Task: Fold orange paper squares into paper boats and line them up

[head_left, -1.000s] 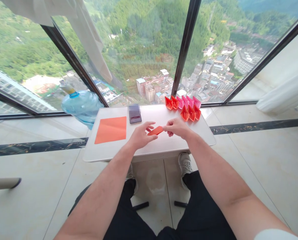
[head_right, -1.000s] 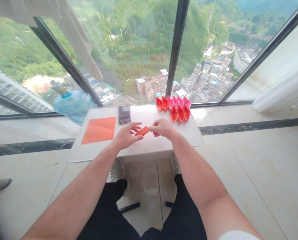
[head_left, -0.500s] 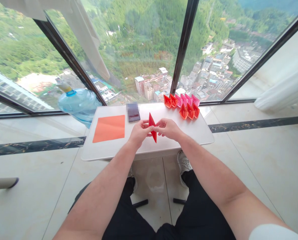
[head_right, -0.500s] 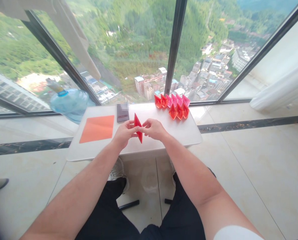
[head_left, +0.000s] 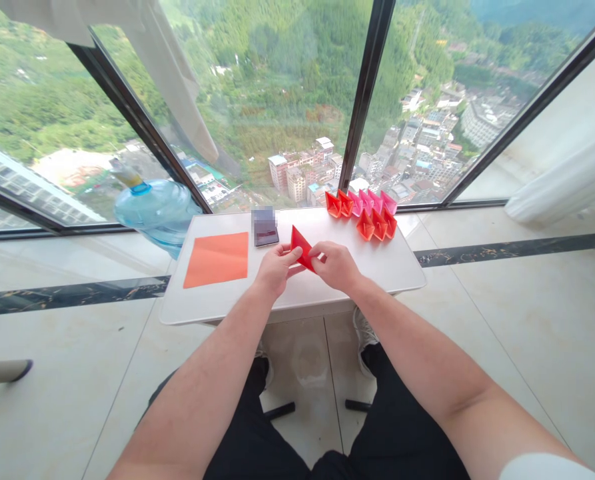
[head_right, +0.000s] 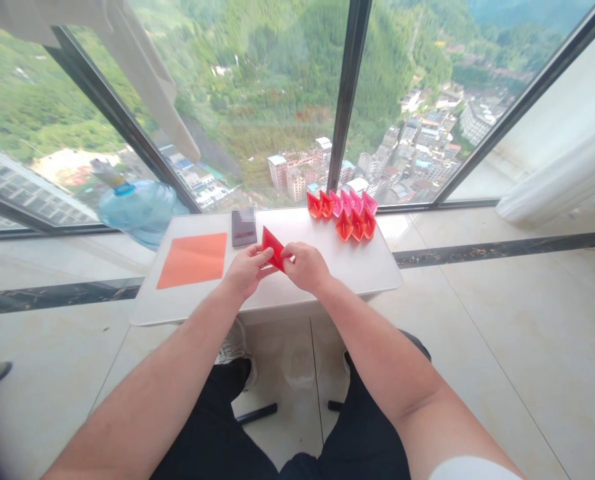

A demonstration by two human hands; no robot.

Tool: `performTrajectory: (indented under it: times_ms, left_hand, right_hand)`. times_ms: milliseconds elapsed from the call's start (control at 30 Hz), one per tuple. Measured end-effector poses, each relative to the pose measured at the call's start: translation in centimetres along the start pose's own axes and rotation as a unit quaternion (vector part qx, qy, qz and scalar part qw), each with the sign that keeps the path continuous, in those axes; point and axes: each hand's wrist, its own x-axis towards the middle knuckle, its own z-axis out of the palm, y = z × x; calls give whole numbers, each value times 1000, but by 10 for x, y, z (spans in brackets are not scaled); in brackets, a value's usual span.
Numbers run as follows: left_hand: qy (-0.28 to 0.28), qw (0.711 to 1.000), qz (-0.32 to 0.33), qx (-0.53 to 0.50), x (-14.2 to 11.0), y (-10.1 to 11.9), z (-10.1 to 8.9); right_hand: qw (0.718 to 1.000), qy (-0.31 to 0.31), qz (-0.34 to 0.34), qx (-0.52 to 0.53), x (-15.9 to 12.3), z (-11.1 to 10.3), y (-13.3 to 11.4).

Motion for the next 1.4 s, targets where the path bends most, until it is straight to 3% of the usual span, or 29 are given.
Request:
performTrajectory:
  times_ms: [167, 300, 433, 567, 700, 800, 1033, 1400]
  left_hand:
    - [-11, 1000, -6, -5, 2, -2, -1]
    - [28, 1000, -1, 5, 4, -2, 2]
    - [65, 998, -10, 12, 10, -3, 7]
    - [54, 998, -18, 12, 13, -8, 17]
    - [29, 999, -29, 27, 13, -12, 26]
    - [43, 996, -39, 65, 12, -13, 26]
    - [42, 991, -40, 119, 10, -12, 17]
    - [29, 990, -41, 128, 9, -13, 15]
  right_hand:
    - [1000, 2, 14, 15, 0, -3, -2]
    - [999, -23, 23, 4, -7, -12, -11]
    - [997, -48, -10, -66, -18, -17, -12]
    - [985, -44, -31, -165, -26, -15, -4]
    - [970, 22, 17, -240, -23, -19, 8]
    - [950, 65, 77, -295, -13, -26, 21]
    - [925, 40, 148, -349, 5, -35, 49]
    - [911, 14, 170, -374, 16, -31, 55]
